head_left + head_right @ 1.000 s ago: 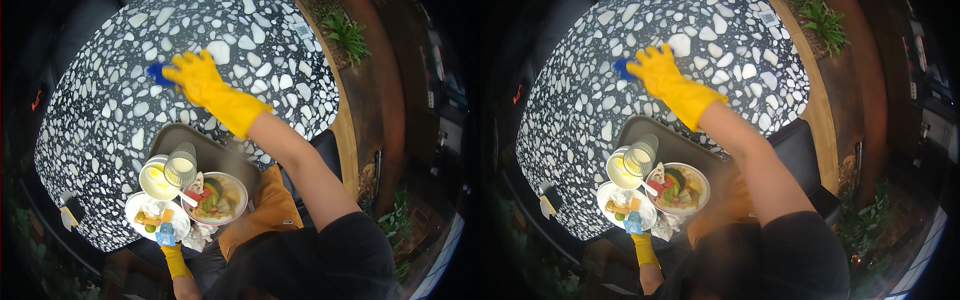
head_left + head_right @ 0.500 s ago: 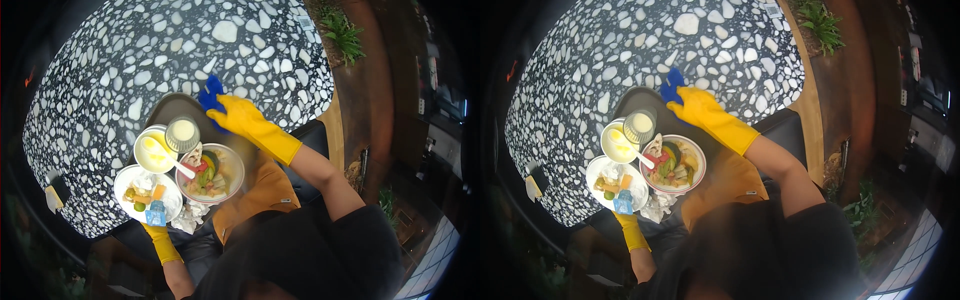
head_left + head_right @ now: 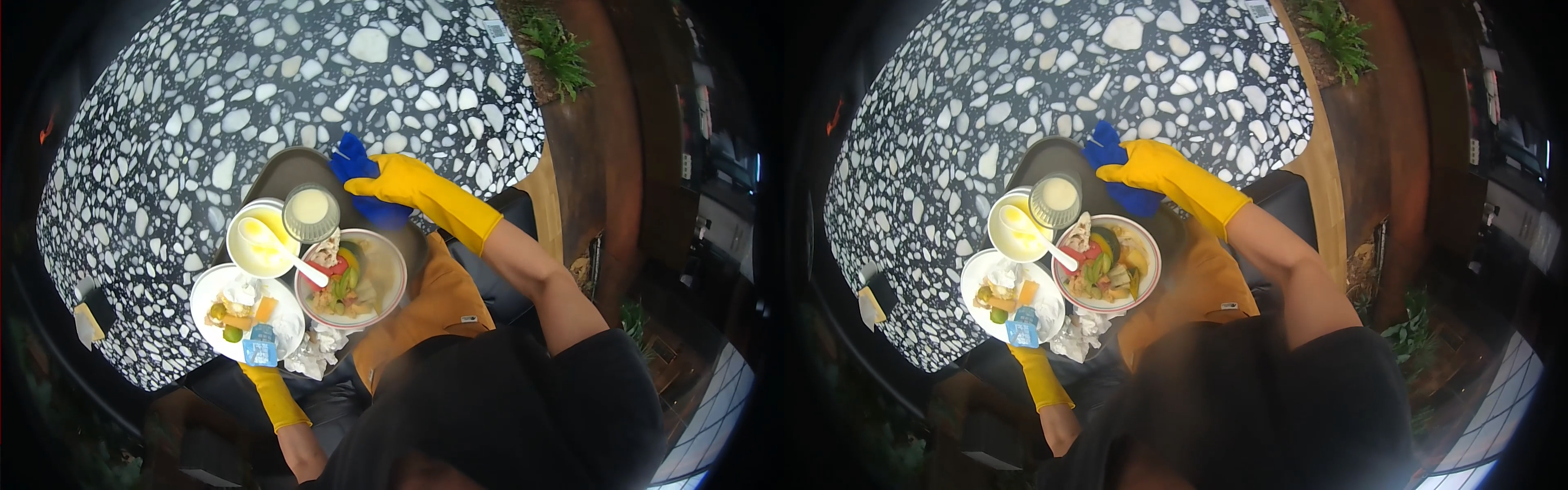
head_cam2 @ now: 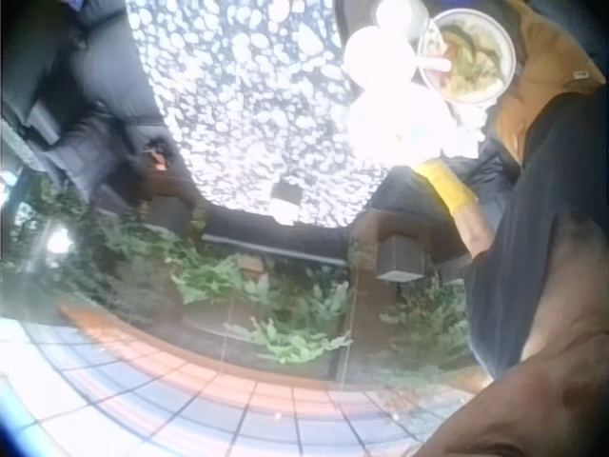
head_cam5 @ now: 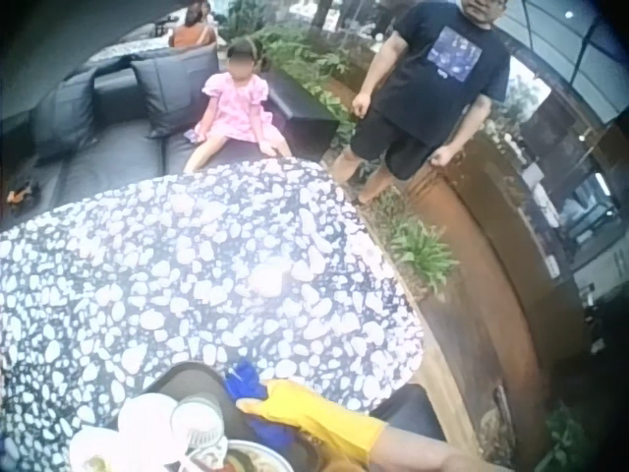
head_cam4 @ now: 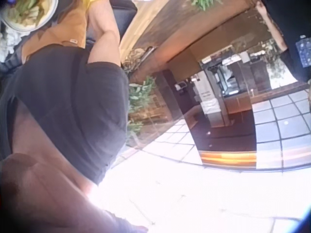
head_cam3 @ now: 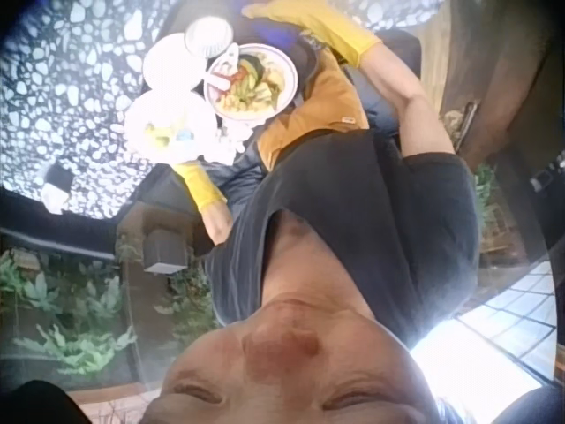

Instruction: The person wears gloves, carries a tray to a dining table, and clears leftover food and dishes into a bowl and onto the tray. They then wipe the table surface with a blue cloth before carrying the tray back to the kitchen sink area.

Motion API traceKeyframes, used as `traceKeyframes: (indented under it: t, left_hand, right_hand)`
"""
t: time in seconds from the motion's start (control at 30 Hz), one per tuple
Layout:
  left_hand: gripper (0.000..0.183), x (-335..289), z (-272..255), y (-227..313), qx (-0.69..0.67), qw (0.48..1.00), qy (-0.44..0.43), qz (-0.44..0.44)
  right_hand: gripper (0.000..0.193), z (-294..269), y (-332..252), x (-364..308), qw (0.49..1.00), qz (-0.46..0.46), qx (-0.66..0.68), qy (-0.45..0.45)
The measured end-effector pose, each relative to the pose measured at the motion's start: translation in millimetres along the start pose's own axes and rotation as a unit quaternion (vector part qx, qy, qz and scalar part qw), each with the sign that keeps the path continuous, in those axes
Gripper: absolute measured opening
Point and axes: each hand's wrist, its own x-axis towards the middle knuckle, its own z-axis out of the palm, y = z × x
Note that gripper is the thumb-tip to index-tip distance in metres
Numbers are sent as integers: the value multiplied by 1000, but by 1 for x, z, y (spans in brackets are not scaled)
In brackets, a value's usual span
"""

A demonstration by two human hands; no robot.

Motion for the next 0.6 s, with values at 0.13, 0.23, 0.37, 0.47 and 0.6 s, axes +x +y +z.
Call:
traceKeyframes:
  t: [0.13,0.23,0.37,0.47,0.6]
  left_hand:
    - [47,5,6,10,220,975,18,15]
    - [47,3,10,20,355,935,13,10]
    - [47,6,16,41,477,879,-20,4]
    - [47,3,23,54,565,823,-55,-10]
    - [47,14,37,76,733,660,-162,-39]
  right_hand:
    - [68,-14,16,-3,990,-66,-121,37]
    - [54,-19,32,-28,951,-194,-174,165]
    - [57,21,54,-34,846,-275,-379,255]
    - [49,38,83,-42,825,-258,-397,309]
    - [57,23,111,-74,873,-249,-381,175]
